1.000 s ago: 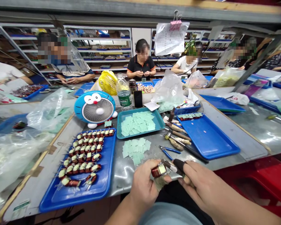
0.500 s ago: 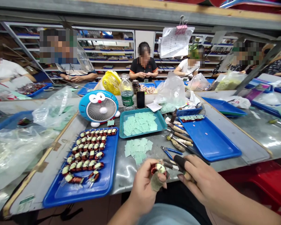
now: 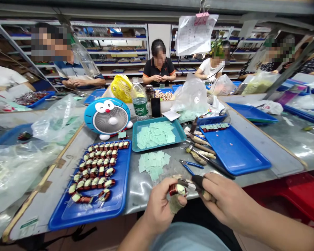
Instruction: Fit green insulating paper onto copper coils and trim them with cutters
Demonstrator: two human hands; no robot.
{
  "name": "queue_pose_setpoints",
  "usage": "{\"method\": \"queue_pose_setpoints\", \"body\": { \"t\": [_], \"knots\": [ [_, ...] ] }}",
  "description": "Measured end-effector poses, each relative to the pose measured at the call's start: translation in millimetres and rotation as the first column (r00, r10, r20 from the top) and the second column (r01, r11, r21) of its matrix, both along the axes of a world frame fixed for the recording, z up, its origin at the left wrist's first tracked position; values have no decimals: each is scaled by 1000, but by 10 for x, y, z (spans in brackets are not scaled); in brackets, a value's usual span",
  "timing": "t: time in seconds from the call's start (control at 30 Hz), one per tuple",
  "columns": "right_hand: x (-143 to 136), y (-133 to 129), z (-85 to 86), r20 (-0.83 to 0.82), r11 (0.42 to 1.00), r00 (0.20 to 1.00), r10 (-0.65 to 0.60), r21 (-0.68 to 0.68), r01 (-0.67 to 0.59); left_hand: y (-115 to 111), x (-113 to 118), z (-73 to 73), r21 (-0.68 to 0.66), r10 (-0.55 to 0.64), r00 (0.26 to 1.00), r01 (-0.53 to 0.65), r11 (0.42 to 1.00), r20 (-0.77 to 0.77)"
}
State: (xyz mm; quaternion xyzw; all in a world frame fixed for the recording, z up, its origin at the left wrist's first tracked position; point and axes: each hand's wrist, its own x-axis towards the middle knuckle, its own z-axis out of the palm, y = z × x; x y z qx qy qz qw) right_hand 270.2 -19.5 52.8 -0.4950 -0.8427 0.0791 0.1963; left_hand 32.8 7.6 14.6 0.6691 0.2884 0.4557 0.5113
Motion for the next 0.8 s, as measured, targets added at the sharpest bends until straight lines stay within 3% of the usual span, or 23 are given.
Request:
{"method": "queue_pose_setpoints", "body": {
  "t": [0.13, 0.27, 0.37, 0.57, 0.8],
  "knots": [
    [-16, 46, -36, 9, 997, 998, -62, 38, 61, 71, -46, -68, -49, 35, 999, -34, 998, 10],
    [-17, -6, -188, -27, 979, 987, -157, 130, 160, 74, -108, -83, -39, 68, 998, -67, 997, 17],
    [-71, -17, -235, -21, 986, 995, -93, 134, 95, 60, -133, -62, 20, 74, 997, -74, 997, -14],
    [-204, 120, -93, 34, 984, 999, -13, 177, 7, 32, -172, -9, 126, 73, 996, -66, 990, -48],
    [-300, 132, -96, 84, 981, 996, 6, 193, -22, -21, -248, -18, 121, 131, 991, -131, 984, 4]
  ]
}}
